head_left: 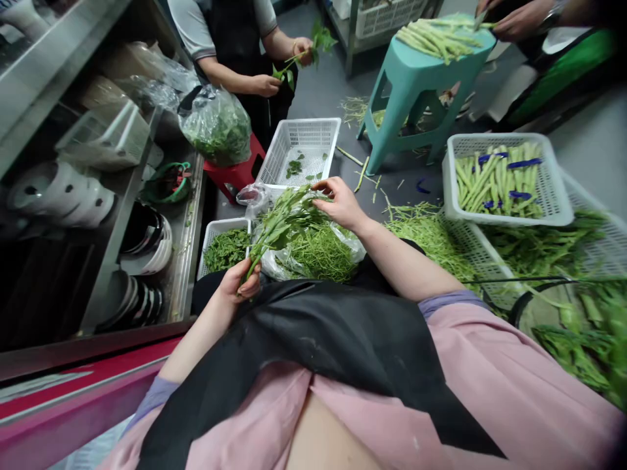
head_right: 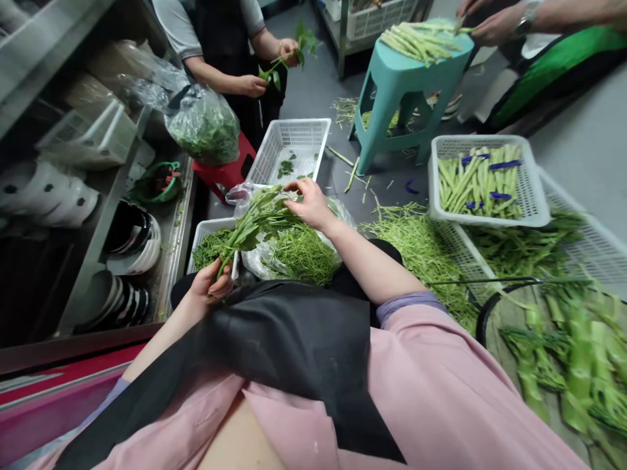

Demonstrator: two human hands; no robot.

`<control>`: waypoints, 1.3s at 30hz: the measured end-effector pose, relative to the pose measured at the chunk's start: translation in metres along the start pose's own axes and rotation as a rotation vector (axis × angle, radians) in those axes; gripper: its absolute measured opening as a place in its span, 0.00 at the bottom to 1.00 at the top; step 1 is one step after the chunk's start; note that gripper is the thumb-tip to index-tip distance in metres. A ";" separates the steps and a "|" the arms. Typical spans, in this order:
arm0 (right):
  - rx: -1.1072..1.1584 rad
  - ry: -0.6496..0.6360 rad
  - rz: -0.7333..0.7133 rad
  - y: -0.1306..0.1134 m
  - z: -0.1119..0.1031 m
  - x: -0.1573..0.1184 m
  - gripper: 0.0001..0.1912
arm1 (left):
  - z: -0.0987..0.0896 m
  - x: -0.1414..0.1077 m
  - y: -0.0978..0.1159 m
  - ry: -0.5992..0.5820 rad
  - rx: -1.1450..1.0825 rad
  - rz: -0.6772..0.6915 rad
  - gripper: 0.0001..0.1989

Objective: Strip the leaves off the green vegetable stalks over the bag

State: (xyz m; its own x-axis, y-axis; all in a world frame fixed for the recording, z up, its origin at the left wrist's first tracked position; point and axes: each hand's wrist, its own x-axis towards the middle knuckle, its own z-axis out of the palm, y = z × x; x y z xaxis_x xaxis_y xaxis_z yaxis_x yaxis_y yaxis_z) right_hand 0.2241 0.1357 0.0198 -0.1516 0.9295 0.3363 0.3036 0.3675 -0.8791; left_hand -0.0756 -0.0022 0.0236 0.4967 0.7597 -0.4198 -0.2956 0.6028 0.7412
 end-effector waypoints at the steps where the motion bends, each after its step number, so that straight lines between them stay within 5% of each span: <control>1: 0.037 -0.006 -0.004 0.000 0.001 0.001 0.10 | 0.002 -0.001 0.001 0.006 0.014 -0.004 0.18; 5: 0.231 -0.031 0.026 -0.004 -0.001 -0.005 0.06 | 0.015 -0.002 0.009 0.087 0.146 0.015 0.19; 15: 0.280 0.190 0.022 -0.006 -0.015 -0.032 0.11 | 0.040 0.004 0.017 0.397 0.531 0.249 0.21; 29: 0.188 0.127 0.047 -0.017 -0.015 -0.043 0.18 | 0.053 0.008 0.019 0.461 0.556 0.292 0.20; 35: -0.148 0.260 -0.011 -0.012 -0.026 -0.029 0.12 | 0.047 0.007 0.018 0.436 0.440 0.241 0.21; 39: 0.000 0.552 0.113 0.019 -0.048 -0.004 0.17 | 0.037 0.001 0.018 0.413 0.268 0.186 0.23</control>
State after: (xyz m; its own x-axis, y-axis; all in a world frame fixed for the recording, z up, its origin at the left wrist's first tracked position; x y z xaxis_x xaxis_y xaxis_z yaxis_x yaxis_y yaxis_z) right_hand 0.2758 0.1404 0.0184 0.3965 0.8414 0.3671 0.2893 0.2650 -0.9199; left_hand -0.0505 0.0002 0.0556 0.0764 0.9132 -0.4002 -0.1025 0.4065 0.9079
